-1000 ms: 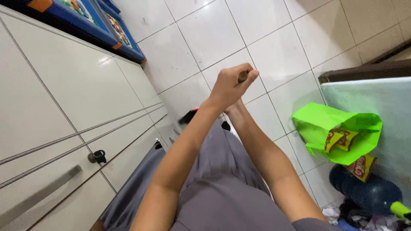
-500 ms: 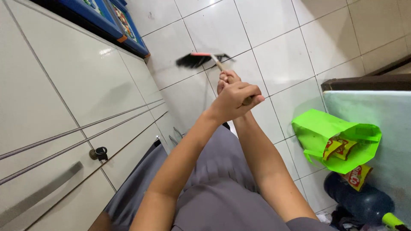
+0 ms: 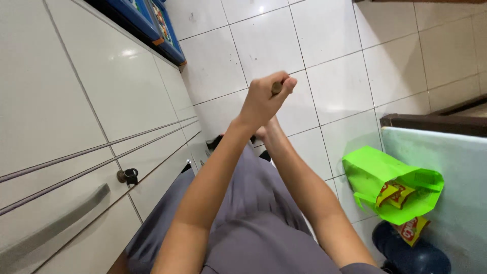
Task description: Sweep the floor using a broom in an indoor environment.
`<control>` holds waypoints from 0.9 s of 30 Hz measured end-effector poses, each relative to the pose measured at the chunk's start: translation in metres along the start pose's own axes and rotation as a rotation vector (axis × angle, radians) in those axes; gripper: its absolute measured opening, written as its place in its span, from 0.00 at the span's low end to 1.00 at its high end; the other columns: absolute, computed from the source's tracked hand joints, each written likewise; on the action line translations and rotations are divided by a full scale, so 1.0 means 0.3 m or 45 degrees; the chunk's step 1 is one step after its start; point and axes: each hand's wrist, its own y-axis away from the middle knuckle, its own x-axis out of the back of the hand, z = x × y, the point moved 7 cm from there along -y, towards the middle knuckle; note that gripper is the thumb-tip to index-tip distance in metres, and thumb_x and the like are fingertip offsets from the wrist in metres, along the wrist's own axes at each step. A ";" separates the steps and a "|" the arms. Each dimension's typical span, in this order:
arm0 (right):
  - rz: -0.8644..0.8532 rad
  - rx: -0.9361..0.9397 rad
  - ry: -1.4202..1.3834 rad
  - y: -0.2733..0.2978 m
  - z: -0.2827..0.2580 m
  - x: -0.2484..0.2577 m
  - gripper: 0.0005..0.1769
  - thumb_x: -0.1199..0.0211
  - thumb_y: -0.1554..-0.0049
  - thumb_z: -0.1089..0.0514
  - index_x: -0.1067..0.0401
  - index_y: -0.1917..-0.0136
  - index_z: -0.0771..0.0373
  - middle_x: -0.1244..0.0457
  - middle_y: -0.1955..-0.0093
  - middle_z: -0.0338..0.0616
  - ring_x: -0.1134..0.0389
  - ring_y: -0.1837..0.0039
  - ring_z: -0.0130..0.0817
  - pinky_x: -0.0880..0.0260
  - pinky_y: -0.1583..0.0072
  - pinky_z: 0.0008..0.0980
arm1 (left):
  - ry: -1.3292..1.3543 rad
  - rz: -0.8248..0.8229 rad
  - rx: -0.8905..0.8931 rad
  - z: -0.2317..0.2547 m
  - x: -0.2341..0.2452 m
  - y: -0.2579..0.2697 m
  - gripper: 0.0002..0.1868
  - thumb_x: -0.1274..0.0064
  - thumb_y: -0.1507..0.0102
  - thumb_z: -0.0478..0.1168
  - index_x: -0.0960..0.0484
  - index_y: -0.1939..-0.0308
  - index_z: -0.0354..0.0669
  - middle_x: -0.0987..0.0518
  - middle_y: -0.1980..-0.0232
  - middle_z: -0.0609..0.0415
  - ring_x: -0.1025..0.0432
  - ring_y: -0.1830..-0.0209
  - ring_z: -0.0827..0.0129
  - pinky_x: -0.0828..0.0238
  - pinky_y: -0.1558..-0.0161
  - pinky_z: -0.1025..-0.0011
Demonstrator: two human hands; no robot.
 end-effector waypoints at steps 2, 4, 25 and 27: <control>0.048 0.012 0.022 -0.146 0.070 0.149 0.17 0.51 0.40 0.39 0.41 0.62 0.51 0.49 0.69 0.29 0.44 0.67 0.26 0.36 0.67 0.44 | -0.012 0.038 0.055 -0.057 0.016 0.005 0.20 0.48 0.29 0.50 0.21 0.66 0.38 0.34 0.82 0.60 0.45 0.81 0.77 0.44 0.76 0.73; -0.288 0.312 0.131 -0.327 0.112 0.319 0.16 0.47 0.30 0.45 0.42 0.59 0.49 0.51 0.65 0.26 0.49 0.66 0.20 0.42 0.65 0.28 | -0.002 0.063 0.115 -0.047 0.035 0.004 0.20 0.49 0.28 0.51 0.21 0.66 0.38 0.38 0.82 0.58 0.45 0.80 0.76 0.43 0.75 0.73; 0.081 -0.266 -0.629 -0.166 0.147 0.146 0.12 0.39 0.42 0.54 0.35 0.62 0.62 0.38 0.64 0.42 0.33 0.57 0.34 0.27 0.47 0.39 | 0.006 -0.276 -0.303 0.204 0.084 -0.050 0.26 0.48 0.28 0.48 0.30 0.80 0.42 0.41 0.85 0.56 0.49 0.86 0.70 0.51 0.78 0.65; 0.009 -0.333 -0.589 -0.288 0.266 0.285 0.13 0.39 0.41 0.55 0.36 0.64 0.62 0.39 0.65 0.43 0.33 0.57 0.36 0.27 0.47 0.39 | -0.073 -0.336 -0.124 0.048 0.053 -0.026 0.29 0.47 0.29 0.49 0.32 0.81 0.38 0.43 0.84 0.53 0.51 0.84 0.69 0.53 0.79 0.65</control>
